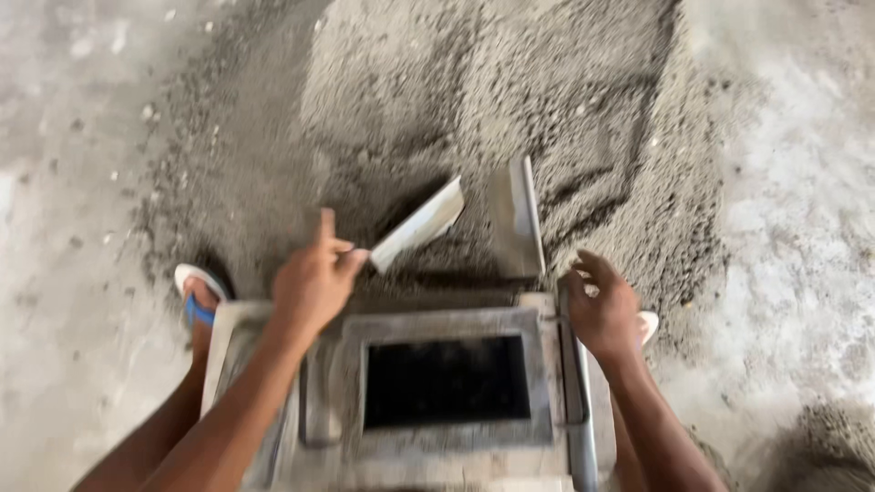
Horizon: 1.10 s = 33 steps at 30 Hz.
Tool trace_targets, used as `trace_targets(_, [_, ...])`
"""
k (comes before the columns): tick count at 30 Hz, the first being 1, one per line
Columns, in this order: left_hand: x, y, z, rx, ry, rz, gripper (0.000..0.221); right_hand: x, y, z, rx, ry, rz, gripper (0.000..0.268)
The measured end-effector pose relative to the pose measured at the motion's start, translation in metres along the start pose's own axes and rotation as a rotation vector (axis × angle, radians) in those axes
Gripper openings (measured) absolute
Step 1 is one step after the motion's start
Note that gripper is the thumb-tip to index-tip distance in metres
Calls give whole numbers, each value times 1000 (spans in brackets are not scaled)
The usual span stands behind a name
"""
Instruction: The person scoops concrete into a rectangular mold, levels the surface with a straight edge, and then flips the mold to release a finished brick. This process is repeated multiple times, with the person using a trowel to gather material and a straight edge to smooth the top of each brick before demolding.
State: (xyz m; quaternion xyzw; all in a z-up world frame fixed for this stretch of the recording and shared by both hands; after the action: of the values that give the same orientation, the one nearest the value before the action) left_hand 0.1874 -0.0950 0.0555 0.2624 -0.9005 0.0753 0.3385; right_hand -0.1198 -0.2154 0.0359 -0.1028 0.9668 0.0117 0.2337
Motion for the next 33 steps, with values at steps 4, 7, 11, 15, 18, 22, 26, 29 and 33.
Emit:
trace_targets(4, [7,-87,88,-252,-168,40,55,-26,-81,40,-37,-53,3,47])
trace_targets(7, [-12,-106,139,-317,-211,74,35,-2,-118,93,-74,-51,-69,38])
trace_targets(11, [15,-141,91,-161,-188,54,20,8,-200,78,31,-122,-192,24])
trace_targets(15, [62,-276,55,164,-321,273,18,-31,-282,27,203,-161,-316,14])
trace_targets(18, [67,-372,92,58,-358,333,20,-71,-351,22,66,109,-200,26])
trace_targets(22, [55,-410,132,-71,-546,373,26,-75,-418,89,-55,184,-218,26])
trace_targets(26, [19,-357,135,-274,-377,411,29,-94,-370,98,-189,-180,-387,21])
trace_targets(29, [-15,-292,126,-346,-491,302,24,-91,-343,104,-485,-63,-302,13])
trace_targets(33, [-32,-222,106,-466,-363,258,19,-82,-262,97,-405,-74,-488,14])
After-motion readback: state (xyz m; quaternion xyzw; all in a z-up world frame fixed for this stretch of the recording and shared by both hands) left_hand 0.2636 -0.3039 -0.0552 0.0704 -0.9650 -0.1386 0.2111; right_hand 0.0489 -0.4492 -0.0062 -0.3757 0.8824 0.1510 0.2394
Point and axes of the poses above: each hand's wrist, its own y-axis away from the middle knuckle, its own z-axis out of the palm, x = y × z, the point moved 1 cm from there along -y, towards the middle knuckle, and after that the axes turned 6 degrees about -z, right-handed, at the moved point
